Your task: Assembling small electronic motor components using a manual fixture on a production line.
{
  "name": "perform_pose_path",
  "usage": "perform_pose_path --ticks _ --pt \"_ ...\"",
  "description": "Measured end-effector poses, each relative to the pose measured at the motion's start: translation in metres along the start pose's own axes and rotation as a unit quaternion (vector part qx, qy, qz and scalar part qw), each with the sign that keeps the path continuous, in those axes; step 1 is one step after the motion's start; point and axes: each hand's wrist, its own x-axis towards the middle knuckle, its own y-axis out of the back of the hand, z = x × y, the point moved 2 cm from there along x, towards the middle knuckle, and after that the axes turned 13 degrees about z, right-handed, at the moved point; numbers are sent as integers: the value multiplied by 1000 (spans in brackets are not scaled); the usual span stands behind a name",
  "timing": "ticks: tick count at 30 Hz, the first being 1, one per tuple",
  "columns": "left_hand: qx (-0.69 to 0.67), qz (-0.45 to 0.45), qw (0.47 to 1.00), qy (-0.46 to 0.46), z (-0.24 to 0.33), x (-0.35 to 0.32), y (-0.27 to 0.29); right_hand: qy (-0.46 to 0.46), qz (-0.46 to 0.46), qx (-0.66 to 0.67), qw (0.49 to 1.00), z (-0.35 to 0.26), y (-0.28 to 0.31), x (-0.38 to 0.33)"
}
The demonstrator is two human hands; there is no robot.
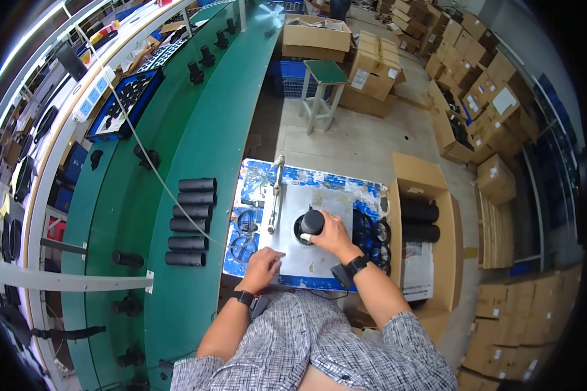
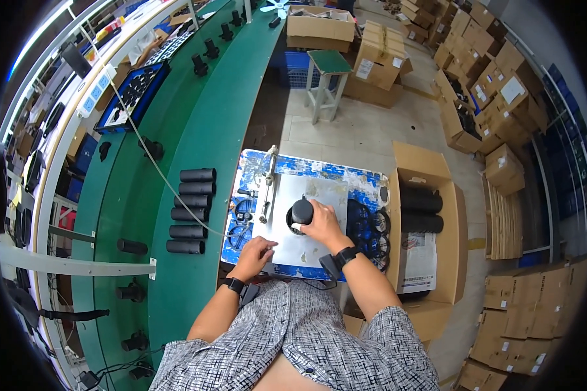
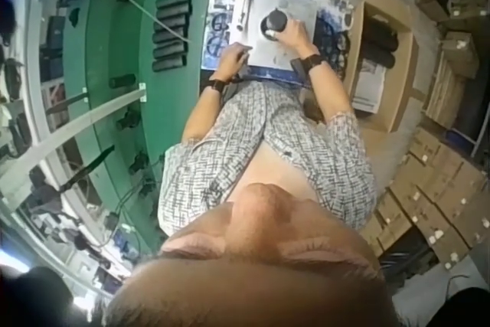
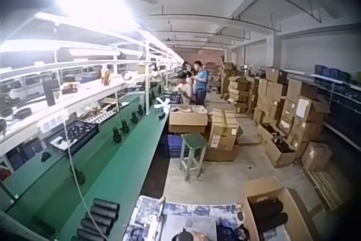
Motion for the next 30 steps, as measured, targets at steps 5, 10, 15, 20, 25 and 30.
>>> perform_pose_path --ticks 5,10,15,20,25,30 --pt "-3 -9 1000 -2 -2 1 0 26 -37 29 999 12 7 7" --pt "-7 -22 1000 7 -5 3 1 51 -54 7 997 3 6 4" --pt "-8 -26 1000 8 -5 3 1 55 68 -1 996 -3 -5 -12" --pt "-14 -26 1000 2 -7 3 1 9 51 -3 999 -4 -5 -16" --pt "-21 -27 999 -4 -8 4 0 -63 46 27 997 10 -10 -18" --pt "-18 -23 1000 -3 -11 2 2 32 50 28 998 4 0 -24"
